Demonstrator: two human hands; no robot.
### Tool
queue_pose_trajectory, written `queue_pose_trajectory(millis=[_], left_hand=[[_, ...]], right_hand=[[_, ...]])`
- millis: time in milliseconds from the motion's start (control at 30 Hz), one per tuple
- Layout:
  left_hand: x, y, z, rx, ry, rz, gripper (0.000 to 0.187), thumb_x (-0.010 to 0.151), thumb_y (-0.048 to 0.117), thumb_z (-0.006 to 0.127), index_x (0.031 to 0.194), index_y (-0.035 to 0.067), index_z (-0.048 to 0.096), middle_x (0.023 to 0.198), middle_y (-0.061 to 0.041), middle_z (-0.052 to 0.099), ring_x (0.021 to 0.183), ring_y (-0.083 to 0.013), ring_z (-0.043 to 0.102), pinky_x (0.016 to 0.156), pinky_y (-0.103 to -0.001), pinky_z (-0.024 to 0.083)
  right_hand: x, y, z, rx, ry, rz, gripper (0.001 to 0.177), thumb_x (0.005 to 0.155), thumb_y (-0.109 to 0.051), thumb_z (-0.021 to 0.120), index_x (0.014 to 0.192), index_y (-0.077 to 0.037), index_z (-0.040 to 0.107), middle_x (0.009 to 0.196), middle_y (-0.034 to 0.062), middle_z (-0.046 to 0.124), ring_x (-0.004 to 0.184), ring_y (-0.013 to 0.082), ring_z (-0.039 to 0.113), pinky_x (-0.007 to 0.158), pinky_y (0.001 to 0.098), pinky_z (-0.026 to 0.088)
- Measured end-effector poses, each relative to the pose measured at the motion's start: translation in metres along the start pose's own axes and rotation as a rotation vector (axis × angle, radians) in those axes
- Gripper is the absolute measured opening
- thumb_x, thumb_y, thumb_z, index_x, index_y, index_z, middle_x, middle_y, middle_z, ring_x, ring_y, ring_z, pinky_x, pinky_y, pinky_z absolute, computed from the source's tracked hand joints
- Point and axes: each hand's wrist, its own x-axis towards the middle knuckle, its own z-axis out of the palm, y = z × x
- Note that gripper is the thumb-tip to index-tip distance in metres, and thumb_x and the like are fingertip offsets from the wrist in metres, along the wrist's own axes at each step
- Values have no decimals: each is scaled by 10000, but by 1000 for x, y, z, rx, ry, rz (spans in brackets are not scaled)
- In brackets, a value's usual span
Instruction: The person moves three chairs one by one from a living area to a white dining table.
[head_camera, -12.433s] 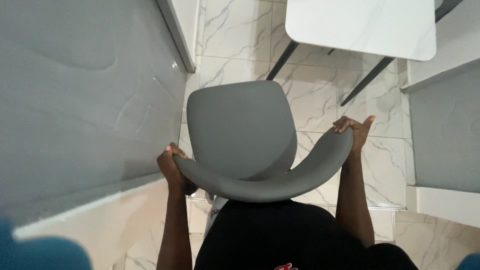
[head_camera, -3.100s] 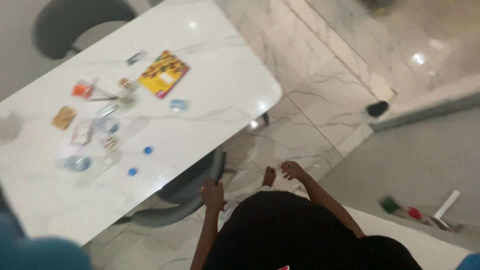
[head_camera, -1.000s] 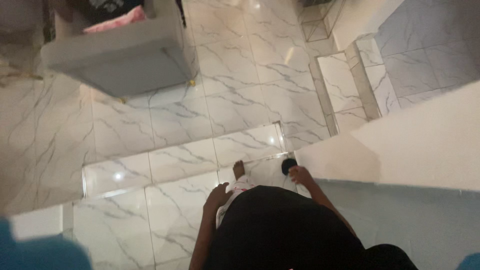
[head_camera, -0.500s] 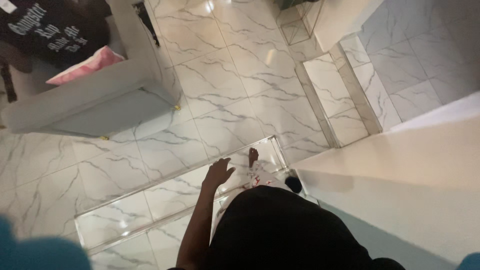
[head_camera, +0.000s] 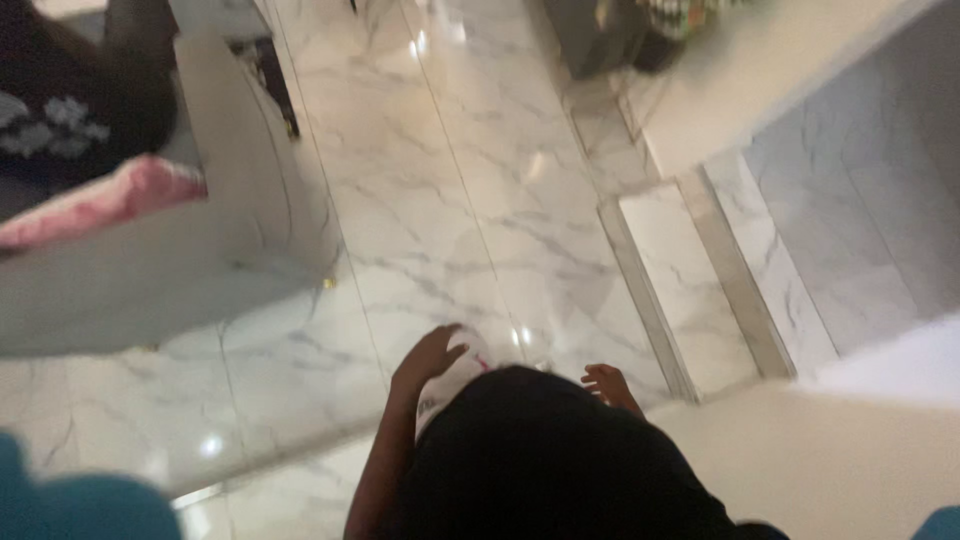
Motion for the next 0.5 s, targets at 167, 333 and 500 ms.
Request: queue_pose_trajectory(millis=[167,333,500], left_hand=[[119,-76,-41,-25,64,-54,622,949,457,640,1428,72,546,1416,-192,595,1316,-369,550,1104,-446,436],[259,-122,-127,179,-1,-89,634,946,428,647,1454,77,504,1438,-208,550,1356,-381,490,1092,-493,400],[383,-94,-216,94,167,106,603,961,423,630,1430,57,535,1392,-204,610,1294,-376,566,1092,-478,441]], right_hand=[[132,-135,29,139,-207,-375,317,946,-286,587,1184,-91,664,1023,77,760,814,215,746,657,366,591],[250,-263,86,12,29,-296,319,947,-282,644,1174,-59,672,990,125,755,774,255,734,639,408,578],[305,-359,100,-49,-60,-307,329,974,-339,661,1164,-70,678,1004,95,757,793,199,743,655,353,588]])
